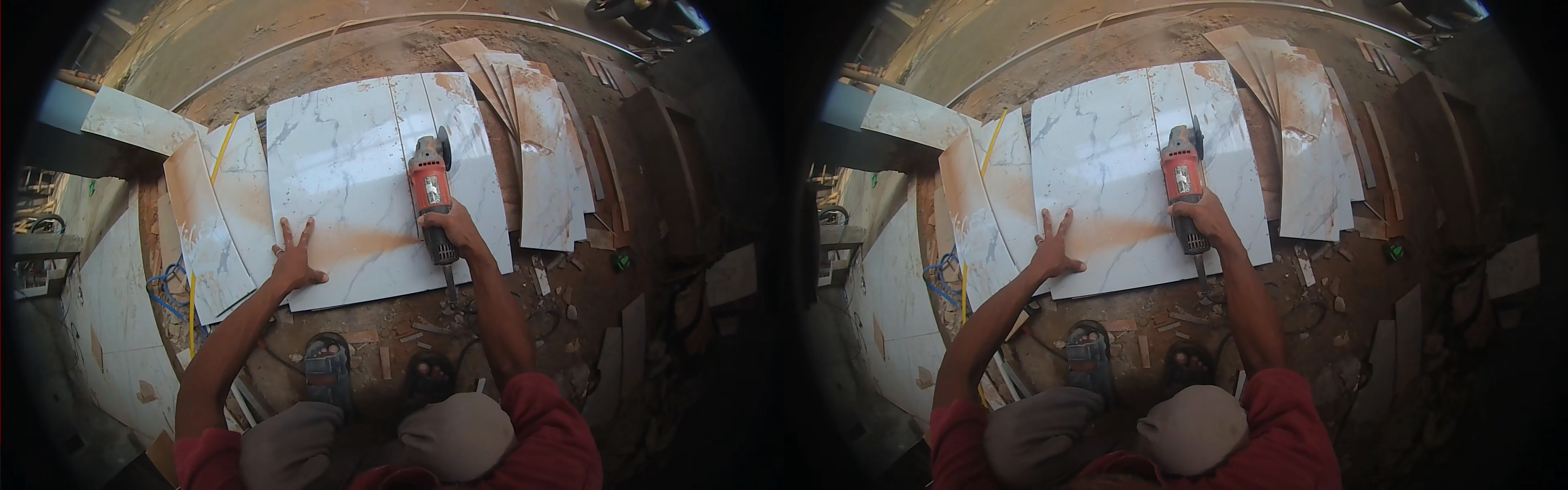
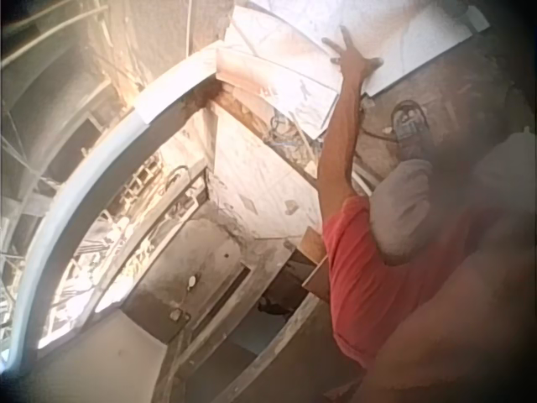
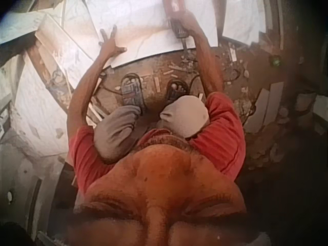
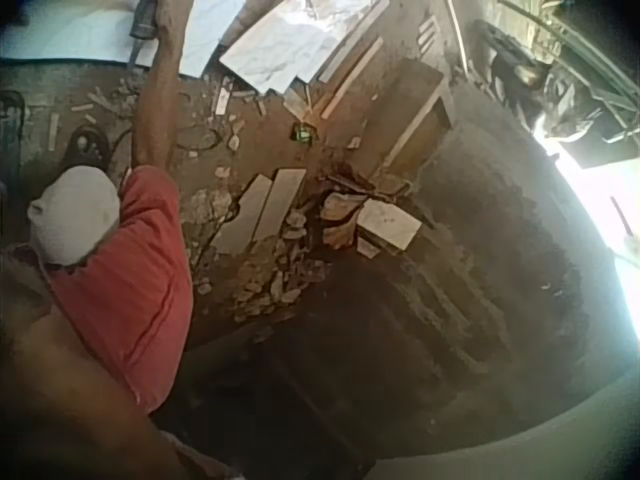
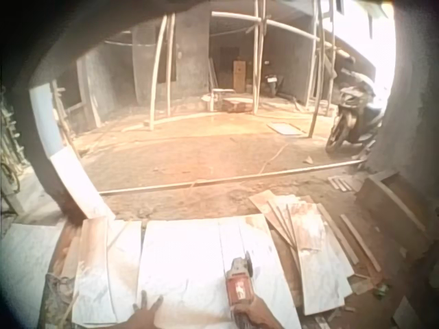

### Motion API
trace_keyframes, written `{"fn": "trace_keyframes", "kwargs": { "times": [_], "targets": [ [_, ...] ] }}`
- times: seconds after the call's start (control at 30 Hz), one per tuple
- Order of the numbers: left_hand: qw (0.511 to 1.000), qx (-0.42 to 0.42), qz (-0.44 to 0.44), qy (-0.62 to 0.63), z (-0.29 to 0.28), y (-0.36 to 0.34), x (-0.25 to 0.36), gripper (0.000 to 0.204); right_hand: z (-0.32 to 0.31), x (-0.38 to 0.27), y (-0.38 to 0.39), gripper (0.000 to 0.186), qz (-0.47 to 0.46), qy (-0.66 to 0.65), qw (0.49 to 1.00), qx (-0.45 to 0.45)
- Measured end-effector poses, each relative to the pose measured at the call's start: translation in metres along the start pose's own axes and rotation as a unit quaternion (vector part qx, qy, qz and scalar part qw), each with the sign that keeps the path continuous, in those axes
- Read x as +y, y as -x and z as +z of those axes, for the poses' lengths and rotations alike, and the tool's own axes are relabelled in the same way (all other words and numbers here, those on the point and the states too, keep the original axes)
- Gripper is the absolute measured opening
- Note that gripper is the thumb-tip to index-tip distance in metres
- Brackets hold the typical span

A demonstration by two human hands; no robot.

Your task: The person cuts a section out of a tile using an angle grinder, removes the cut piece by hand, and lifts and turns the modified tile.

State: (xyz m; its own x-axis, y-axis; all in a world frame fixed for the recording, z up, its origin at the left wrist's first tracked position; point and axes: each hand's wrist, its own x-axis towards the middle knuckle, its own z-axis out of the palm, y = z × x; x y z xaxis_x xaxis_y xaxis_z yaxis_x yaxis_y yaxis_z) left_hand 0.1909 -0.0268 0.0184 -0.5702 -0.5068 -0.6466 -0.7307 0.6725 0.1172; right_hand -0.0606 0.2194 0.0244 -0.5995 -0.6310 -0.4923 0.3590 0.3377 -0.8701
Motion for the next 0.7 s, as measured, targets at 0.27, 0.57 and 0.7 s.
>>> {"fn": "trace_keyframes", "kwargs": {
  "times": [0.27,0.57,0.7],
  "targets": [
    [1.000,-0.008,-0.007,0.000,-0.004,0.003,0.004,0.138,-0.001,0.004,0.006,0.045,-0.004,-0.006,1.000,-0.010],
    [1.000,-0.008,-0.004,0.001,-0.003,0.003,0.002,0.138,-0.001,0.007,0.011,0.047,-0.005,0.003,1.000,-0.010],
    [1.000,-0.005,-0.007,-0.006,-0.001,0.001,-0.003,0.139,0.001,0.010,0.014,0.046,-0.013,-0.004,1.000,-0.002]
  ]
}}
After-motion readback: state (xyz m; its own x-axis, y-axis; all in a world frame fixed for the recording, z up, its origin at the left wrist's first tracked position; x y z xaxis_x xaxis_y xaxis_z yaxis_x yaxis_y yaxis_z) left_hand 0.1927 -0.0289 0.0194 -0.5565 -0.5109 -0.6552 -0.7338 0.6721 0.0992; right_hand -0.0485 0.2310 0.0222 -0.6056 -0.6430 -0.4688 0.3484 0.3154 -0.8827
